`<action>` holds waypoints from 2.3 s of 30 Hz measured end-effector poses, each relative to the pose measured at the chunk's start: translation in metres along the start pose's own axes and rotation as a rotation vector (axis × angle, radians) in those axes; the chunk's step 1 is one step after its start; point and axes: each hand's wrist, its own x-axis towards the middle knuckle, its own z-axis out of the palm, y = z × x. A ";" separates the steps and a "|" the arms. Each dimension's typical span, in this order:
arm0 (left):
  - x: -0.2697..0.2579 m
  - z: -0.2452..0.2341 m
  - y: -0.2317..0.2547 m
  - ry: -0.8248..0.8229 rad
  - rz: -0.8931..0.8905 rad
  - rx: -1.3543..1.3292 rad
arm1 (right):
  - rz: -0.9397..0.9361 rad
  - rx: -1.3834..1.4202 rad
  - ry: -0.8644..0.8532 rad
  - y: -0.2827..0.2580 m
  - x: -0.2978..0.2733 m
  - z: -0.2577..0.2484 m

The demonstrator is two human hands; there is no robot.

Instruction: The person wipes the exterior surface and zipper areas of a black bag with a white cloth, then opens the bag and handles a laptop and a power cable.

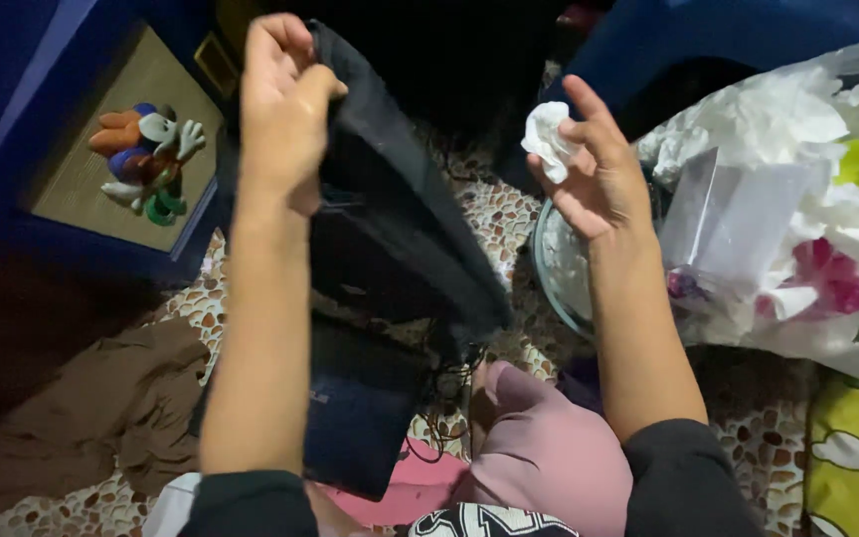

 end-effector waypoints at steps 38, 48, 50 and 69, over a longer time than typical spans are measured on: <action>-0.064 -0.207 0.005 -0.001 -0.414 0.990 | 0.157 -0.381 0.026 0.328 0.215 -0.127; -0.054 -0.184 0.007 -0.028 -0.402 0.894 | -0.255 -1.055 0.069 0.379 0.280 -0.127; -0.052 -0.180 0.010 -0.024 -0.411 0.909 | -0.310 -1.085 -0.016 0.364 0.267 -0.108; -0.056 -0.179 0.011 -0.086 -0.421 1.001 | -0.578 -1.269 -0.127 0.357 0.278 -0.096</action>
